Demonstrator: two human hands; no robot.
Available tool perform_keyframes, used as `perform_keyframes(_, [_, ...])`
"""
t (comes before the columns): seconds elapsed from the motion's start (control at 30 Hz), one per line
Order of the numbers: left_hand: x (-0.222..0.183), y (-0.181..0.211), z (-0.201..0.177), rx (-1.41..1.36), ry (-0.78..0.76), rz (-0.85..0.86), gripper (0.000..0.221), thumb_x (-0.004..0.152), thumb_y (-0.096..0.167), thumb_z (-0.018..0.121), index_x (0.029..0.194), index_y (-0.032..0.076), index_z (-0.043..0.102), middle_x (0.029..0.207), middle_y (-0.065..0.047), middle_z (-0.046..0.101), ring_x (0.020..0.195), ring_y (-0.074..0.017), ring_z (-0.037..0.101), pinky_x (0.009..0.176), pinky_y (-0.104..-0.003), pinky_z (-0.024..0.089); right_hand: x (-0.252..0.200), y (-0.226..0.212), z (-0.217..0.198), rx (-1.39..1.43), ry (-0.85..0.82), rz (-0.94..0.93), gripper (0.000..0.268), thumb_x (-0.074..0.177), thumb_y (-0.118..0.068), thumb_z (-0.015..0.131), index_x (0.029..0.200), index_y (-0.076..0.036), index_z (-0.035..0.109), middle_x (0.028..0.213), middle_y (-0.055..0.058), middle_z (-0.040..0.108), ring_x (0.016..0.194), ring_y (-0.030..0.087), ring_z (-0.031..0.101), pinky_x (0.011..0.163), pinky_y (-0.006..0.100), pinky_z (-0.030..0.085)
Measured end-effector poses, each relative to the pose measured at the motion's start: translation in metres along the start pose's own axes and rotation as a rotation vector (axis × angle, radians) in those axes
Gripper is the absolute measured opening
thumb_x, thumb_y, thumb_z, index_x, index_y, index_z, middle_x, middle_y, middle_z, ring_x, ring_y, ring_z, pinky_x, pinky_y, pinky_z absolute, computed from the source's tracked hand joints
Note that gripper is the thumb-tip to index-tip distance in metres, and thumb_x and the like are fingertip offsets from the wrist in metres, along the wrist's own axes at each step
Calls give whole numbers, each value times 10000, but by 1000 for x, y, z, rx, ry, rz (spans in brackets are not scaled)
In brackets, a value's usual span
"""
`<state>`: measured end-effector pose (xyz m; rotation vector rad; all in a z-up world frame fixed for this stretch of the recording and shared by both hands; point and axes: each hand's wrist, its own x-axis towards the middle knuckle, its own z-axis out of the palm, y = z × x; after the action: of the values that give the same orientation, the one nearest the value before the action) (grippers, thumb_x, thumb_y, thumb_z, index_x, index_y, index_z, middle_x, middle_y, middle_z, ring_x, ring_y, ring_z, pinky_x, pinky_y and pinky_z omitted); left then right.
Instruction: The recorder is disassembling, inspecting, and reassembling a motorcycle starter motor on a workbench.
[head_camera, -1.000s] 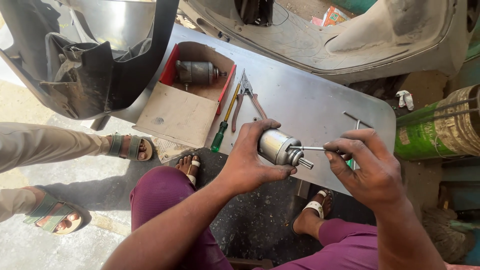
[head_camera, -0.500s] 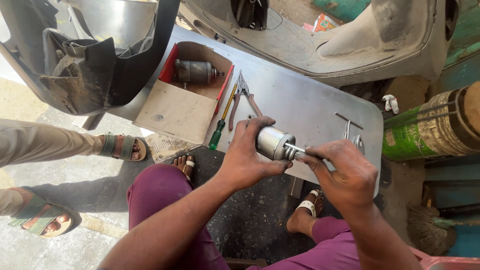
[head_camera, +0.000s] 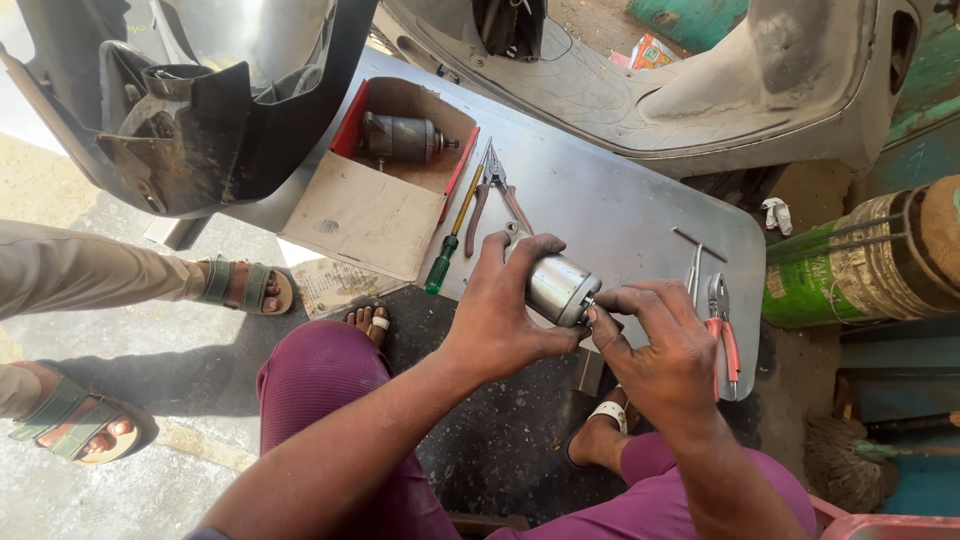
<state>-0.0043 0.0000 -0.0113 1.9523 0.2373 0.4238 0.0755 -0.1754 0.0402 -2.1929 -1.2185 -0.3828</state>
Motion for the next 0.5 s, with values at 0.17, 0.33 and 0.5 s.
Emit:
perform_keyframes(0.17, [-3, -2, 1, 106, 90, 75, 932, 591, 319, 930, 1401, 196, 485, 1315, -244, 437, 1171, -415, 561, 945, -499, 523, -6, -2, 8, -96, -3, -94, 199, 886, -95, 803, 1033, -20, 692, 1003, 104, 663, 941, 264, 647, 794, 385, 541])
perform_keyframes(0.33, [-4, -1, 2, 192, 157, 171, 928, 586, 322, 953, 1388, 192, 504, 1313, -285, 442, 1184, -467, 535, 953, -534, 490, -12, 1, 12, -212, 39, -192, 177, 945, -114, 763, 1042, 3, 673, 1006, 134, 638, 949, 313, 607, 835, 434, 516])
perform_keyframes(0.5, [-4, 3, 3, 72, 96, 117, 957, 553, 294, 944, 1392, 194, 494, 1332, -245, 439, 1193, -430, 553, 977, -502, 514, -16, 9, 9, -127, 99, -105, 155, 973, -134, 760, 1044, -19, 684, 1005, 114, 640, 919, 282, 637, 801, 403, 527])
